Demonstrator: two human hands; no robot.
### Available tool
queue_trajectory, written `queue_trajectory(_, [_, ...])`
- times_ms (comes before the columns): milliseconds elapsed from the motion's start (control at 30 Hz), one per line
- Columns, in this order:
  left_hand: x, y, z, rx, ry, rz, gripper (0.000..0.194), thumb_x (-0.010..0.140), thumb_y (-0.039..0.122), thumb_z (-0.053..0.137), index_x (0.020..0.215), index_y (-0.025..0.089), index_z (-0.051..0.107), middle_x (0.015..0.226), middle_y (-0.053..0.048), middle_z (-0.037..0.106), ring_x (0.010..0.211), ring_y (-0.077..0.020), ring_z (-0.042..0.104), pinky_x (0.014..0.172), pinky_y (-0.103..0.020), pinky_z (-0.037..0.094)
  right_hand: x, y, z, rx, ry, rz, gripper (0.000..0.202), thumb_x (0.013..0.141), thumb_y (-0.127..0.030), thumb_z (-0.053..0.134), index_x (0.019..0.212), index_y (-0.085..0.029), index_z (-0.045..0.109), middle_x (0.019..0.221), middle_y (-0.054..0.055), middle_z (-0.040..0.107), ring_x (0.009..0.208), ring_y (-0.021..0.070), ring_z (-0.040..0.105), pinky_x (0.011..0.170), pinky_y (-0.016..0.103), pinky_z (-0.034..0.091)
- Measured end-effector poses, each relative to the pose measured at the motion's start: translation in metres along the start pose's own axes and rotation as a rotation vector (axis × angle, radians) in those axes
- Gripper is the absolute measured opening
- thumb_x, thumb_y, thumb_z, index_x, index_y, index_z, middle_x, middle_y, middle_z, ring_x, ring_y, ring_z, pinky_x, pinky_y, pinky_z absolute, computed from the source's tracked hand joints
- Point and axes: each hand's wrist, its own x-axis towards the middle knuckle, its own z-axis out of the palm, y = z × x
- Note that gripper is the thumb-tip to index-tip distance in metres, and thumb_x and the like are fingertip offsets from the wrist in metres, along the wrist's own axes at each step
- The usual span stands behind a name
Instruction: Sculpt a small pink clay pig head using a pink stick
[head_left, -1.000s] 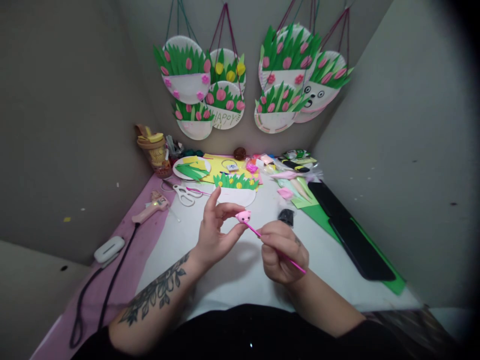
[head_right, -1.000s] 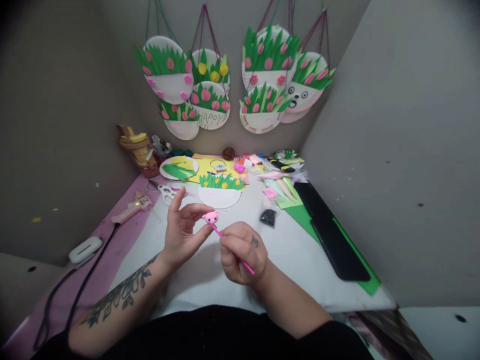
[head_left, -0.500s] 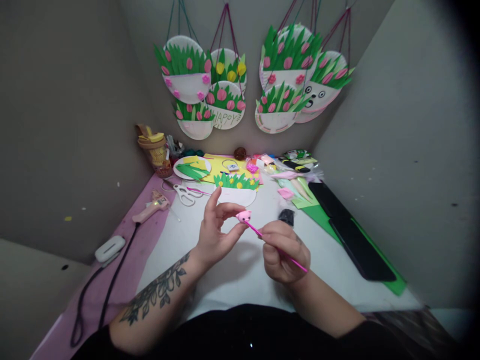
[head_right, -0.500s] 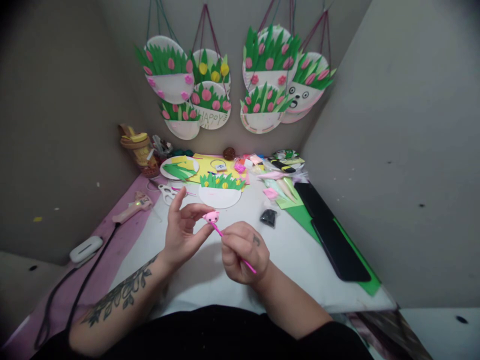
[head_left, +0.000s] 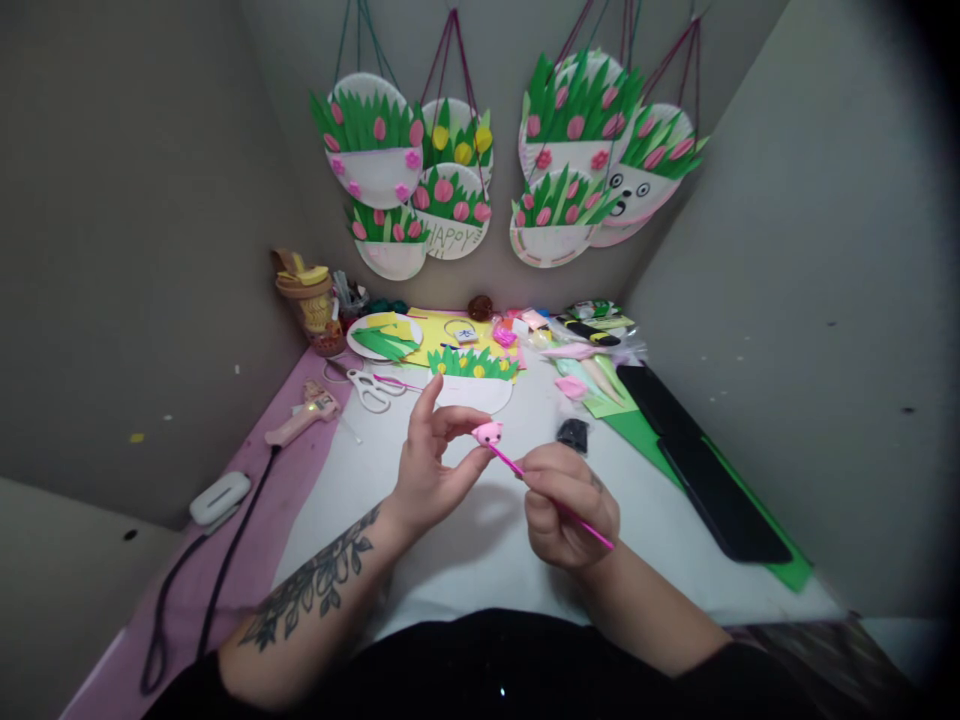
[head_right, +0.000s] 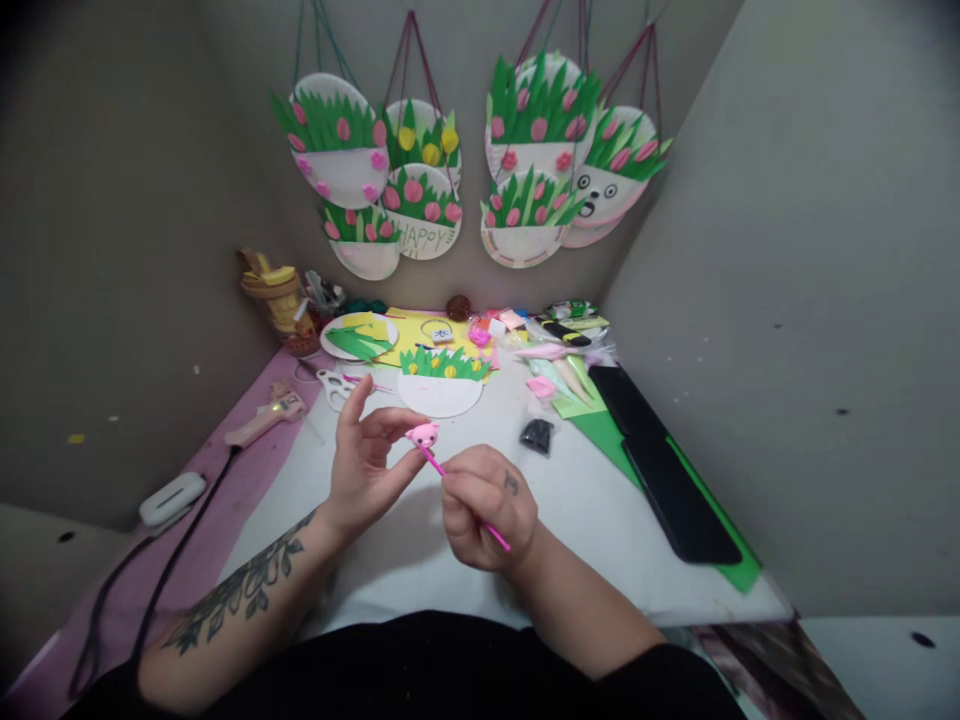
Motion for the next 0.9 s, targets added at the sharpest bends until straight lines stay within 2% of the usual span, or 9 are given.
queue_trajectory(900, [0.0017,0.0028,0.0008,-0.053,0.009,-0.033,0.089,0.079,0.006,0.068,0.148,0.033,0.018,0.100,-0.002,0.065,0.097,-0.0126,0.064,0.091,-0.031,0.055,-0.0025,0.0002,0.0004,0.044,0.021,0.073,0.039,0.079,-0.004,0.051,0.114,-0.017,0.057,0.087,0.008,0.062,0.076,0.0198,0.061,0.063,0.036,0.054])
